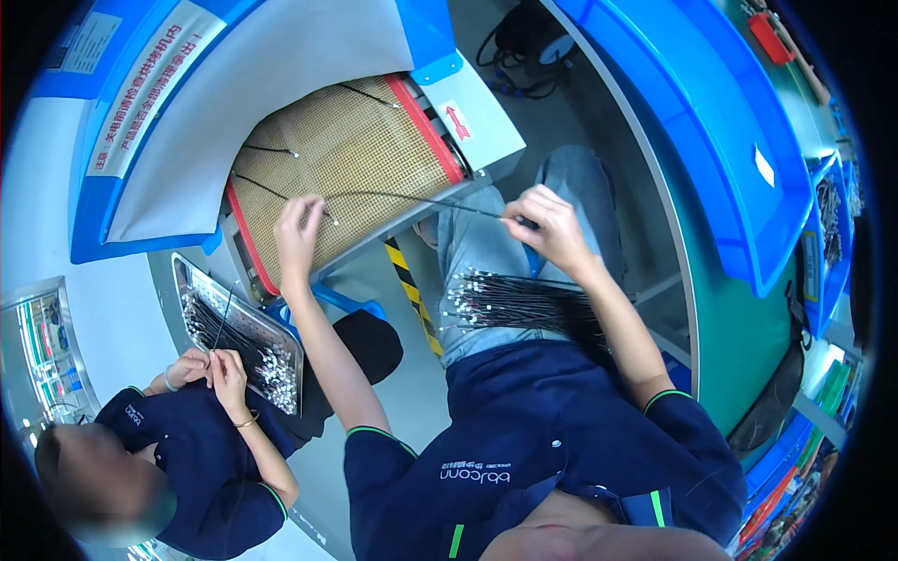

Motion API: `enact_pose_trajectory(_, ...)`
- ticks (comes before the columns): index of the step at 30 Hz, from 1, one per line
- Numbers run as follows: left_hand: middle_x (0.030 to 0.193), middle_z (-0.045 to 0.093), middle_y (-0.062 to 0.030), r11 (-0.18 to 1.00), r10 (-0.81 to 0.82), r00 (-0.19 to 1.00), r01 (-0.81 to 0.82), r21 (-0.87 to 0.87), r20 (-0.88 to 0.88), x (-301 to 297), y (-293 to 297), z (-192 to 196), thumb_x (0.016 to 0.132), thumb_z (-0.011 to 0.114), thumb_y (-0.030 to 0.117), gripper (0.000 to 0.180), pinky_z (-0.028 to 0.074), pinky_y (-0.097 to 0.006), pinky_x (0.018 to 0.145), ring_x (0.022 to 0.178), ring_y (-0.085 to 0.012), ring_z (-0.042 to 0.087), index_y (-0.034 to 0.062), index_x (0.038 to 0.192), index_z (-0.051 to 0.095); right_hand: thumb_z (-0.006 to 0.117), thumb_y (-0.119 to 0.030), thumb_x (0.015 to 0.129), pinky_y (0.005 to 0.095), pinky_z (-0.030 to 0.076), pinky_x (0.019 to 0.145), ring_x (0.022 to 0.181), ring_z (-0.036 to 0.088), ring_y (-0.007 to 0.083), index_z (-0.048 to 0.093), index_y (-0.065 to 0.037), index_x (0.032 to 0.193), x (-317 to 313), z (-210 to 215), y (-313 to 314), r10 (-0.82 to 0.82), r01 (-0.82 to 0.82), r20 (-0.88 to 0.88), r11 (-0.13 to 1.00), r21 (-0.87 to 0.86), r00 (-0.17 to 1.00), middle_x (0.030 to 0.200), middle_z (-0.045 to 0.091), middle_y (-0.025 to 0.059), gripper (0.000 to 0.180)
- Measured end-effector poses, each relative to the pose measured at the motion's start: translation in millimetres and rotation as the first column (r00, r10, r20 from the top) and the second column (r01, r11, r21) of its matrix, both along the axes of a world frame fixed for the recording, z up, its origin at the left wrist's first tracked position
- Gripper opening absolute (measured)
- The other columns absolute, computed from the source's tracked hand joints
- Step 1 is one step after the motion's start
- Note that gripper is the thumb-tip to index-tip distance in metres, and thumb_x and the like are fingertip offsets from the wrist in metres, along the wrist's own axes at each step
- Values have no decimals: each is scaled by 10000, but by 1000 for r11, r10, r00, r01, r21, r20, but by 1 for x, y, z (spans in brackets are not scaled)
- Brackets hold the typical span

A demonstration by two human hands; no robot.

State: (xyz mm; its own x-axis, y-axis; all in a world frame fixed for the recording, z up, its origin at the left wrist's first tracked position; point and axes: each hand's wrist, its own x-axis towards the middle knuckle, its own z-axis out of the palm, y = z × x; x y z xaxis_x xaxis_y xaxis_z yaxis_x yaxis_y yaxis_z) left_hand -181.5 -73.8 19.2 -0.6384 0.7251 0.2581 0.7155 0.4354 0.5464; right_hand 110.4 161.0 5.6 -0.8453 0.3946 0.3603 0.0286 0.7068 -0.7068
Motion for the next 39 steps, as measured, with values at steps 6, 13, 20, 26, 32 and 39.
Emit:
enact_pose_trajectory(6,886,640,-119,998,-45,998,47,-45,40,-87,27,-16,847,635,128,139,487,-317,711,780,-254,626,16,928,648,715,-110,706,388,461,846,911,569,238,638,-78,818,-66,-31,-21,-147,150,-98,989,16,984,852,594,49,140)
enact_pose_trajectory(13,1026,621,-115,971,-206,973,190,-146,-104,-135,60,-36,814,654,158,153,452,-371,852,989,-287,567,39,910,659,740,-106,694,492,380,975,1033,537,268,635,-91,819,-89,-45,-32,-260,265,-61,959,105,964,970,572,54,164)
enact_pose_trajectory(20,1204,565,-136,964,-235,958,209,-166,-163,-140,61,-37,830,641,160,307,409,-387,969,1152,-313,510,98,1129,619,735,-133,704,428,415,934,1050,509,298,618,-70,960,-63,-22,-21,-212,211,-51,977,-27,976,1028,543,90,289)
enact_pose_trajectory(26,1169,589,-110,990,5,987,17,138,-162,-41,57,1,863,603,106,290,413,-364,975,1130,-270,538,69,1150,614,645,-223,831,418,477,813,907,593,327,618,-38,960,47,-23,-2,94,-18,545,990,-143,833,934,615,136,227)
enact_pose_trajectory(32,1104,617,-106,974,-64,956,-4,228,287,100,41,-30,859,594,60,229,427,-346,936,1056,-231,571,20,1083,622,661,-174,793,412,480,794,904,603,315,636,-30,835,94,-32,-8,192,-39,680,972,-233,707,861,624,136,152)
enact_pose_trajectory(39,1159,561,-148,966,-220,804,259,7,553,183,31,-70,926,516,143,261,389,-371,958,1096,-305,518,42,1158,582,667,-125,784,400,477,710,806,617,312,599,-28,830,89,-16,-6,230,57,645,918,-392,728,848,630,132,127)
